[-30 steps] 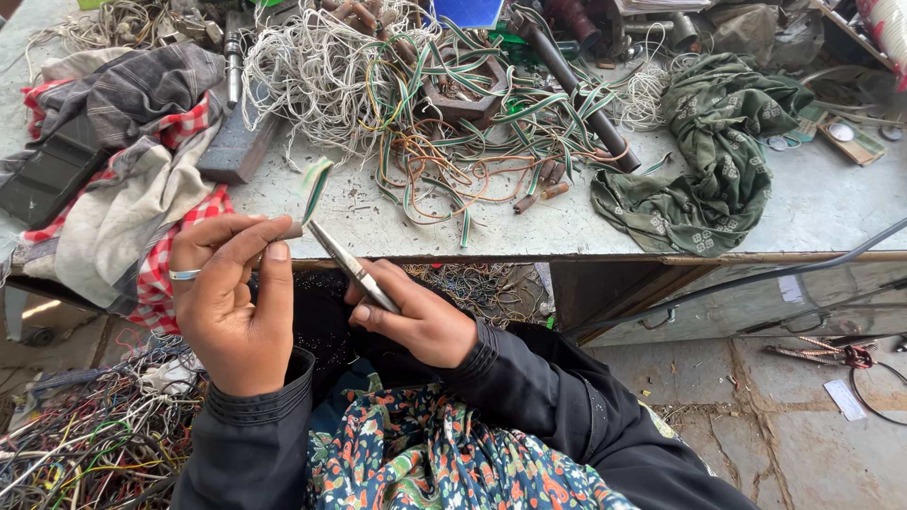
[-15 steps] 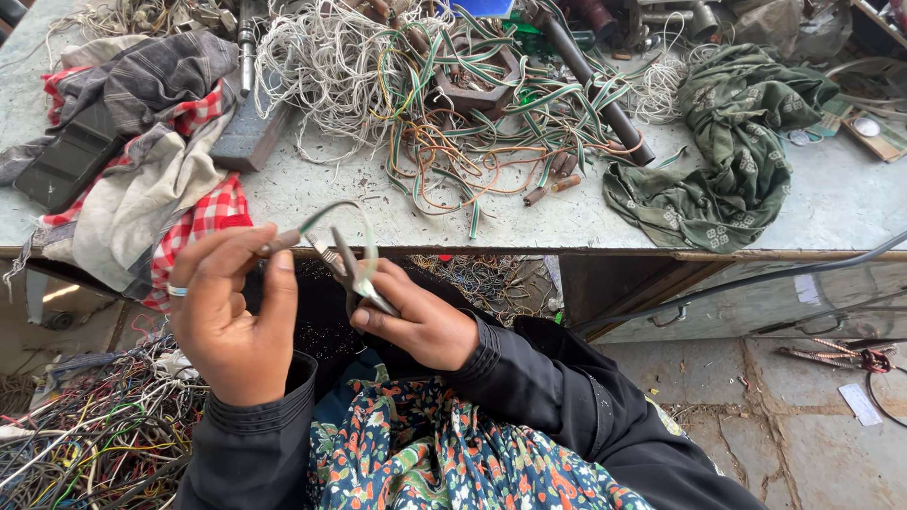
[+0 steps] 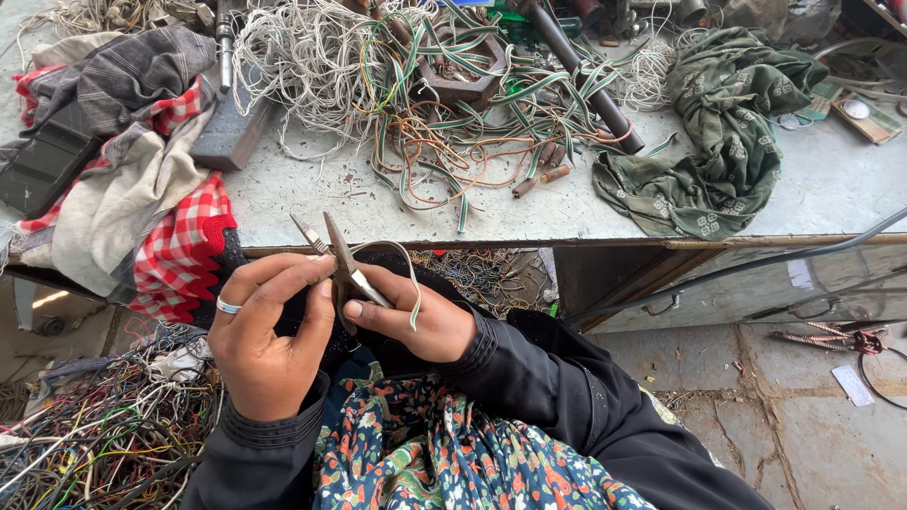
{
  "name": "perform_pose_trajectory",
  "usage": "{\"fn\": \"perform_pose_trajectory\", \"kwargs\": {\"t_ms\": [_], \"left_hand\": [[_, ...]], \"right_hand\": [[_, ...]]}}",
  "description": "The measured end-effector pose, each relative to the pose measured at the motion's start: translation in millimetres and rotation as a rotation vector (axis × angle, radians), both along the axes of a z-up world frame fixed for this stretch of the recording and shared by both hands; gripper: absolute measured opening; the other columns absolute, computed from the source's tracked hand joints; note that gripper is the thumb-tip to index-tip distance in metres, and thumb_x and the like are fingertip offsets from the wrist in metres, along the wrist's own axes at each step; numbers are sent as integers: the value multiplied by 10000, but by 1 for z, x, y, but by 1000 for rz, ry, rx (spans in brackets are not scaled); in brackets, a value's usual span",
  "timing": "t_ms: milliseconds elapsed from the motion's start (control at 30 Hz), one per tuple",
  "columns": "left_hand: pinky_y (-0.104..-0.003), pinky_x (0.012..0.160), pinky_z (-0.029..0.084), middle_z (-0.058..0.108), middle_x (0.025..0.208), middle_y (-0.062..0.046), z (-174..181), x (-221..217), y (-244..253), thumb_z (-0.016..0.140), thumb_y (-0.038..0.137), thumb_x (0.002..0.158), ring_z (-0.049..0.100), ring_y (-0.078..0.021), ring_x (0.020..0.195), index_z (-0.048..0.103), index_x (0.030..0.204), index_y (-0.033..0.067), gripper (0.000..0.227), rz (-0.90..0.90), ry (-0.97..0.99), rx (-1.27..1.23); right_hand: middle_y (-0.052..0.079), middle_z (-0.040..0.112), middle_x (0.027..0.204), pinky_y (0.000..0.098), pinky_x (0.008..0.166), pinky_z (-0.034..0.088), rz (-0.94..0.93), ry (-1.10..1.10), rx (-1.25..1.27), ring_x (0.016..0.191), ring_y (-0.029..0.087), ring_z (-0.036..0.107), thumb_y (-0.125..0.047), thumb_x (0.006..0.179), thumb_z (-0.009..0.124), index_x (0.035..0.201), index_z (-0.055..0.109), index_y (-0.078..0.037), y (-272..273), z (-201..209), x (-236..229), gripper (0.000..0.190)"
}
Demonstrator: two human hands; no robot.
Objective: The person uses pliers to strip insulation from multiple small wires, then gathers and separates the stripped wires by hand. The work occurs at a cluttered table with various tools and materials nearby.
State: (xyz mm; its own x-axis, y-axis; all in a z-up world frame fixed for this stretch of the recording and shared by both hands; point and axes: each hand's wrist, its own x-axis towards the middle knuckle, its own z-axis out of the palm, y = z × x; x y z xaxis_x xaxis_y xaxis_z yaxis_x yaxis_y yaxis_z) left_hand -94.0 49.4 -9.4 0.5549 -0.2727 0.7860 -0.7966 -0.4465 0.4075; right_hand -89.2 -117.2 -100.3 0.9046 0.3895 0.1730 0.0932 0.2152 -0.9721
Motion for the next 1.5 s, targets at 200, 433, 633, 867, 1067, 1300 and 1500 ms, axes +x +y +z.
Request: {"fn": "perform_pose_trajectory", "kwargs": {"t_ms": [200, 433, 633, 867, 1067, 1300, 1500], "left_hand": [[-300, 932, 609, 681, 1190, -98, -6, -1, -1, 726, -66, 970, 719, -200, 1077, 713, 1144, 33, 200, -28, 145, -144], [-318, 926, 607, 719, 1165, -93, -8, -3, -8, 769, -48, 932, 736, -200, 1063, 735, 1101, 32, 190, 31, 12, -49], [-321, 928, 606, 724, 1175, -86, -3, -3, -10, 766, -39, 938, 739, -212, 1063, 741, 1122, 43, 203, 47, -58, 16], [-320, 945, 610, 723, 1188, -84, 7, -1, -21, 762, -29, 960, 740, -204, 1080, 734, 1145, 45, 202, -3, -60, -31], [-301, 841, 595, 684, 1056, -105, 18, 4, -39, 810, 8, 876, 712, -210, 965, 735, 1076, 34, 215, -123, 3, -109], [-274, 813, 599, 711, 1023, -69, 15, 23, -56, 829, 12, 895, 736, -162, 949, 761, 1066, 61, 191, -176, 74, -117], [-240, 768, 526, 705, 987, -63, 0, 48, -60, 779, 15, 930, 667, -126, 865, 761, 1064, 28, 136, -223, 362, -198]], "right_hand": [[14, 561, 1163, 245, 950, 467, 5, -194, 80, 1032, 83, 505, -260, 1119, 566, 1589, 400, -16, -1, 2, -3, 555], [31, 597, 1258, 257, 1001, 483, -88, -164, 39, 1137, 71, 547, -218, 1096, 565, 1595, 358, -29, -5, 9, -5, 573], [33, 616, 1142, 254, 908, 509, -90, -110, 1, 1014, 76, 565, -220, 1094, 569, 1614, 360, -38, -4, 13, -10, 589], [63, 628, 1319, 285, 1013, 500, -175, -154, 98, 1168, 114, 597, -199, 1092, 564, 1607, 325, -40, -8, 14, -12, 590], [96, 687, 1198, 300, 956, 529, -356, -334, 19, 1071, 123, 611, -142, 1074, 659, 1460, 522, 38, -22, 9, -6, 447], [26, 551, 760, 274, 542, 379, -168, 77, 531, 607, 104, 478, -144, 983, 717, 1061, 576, -32, -27, 8, 9, 196], [-8, 439, 717, 263, 537, 364, 124, 270, 756, 610, 98, 433, -215, 1063, 665, 1019, 533, -35, -43, 14, 10, 228]]}}
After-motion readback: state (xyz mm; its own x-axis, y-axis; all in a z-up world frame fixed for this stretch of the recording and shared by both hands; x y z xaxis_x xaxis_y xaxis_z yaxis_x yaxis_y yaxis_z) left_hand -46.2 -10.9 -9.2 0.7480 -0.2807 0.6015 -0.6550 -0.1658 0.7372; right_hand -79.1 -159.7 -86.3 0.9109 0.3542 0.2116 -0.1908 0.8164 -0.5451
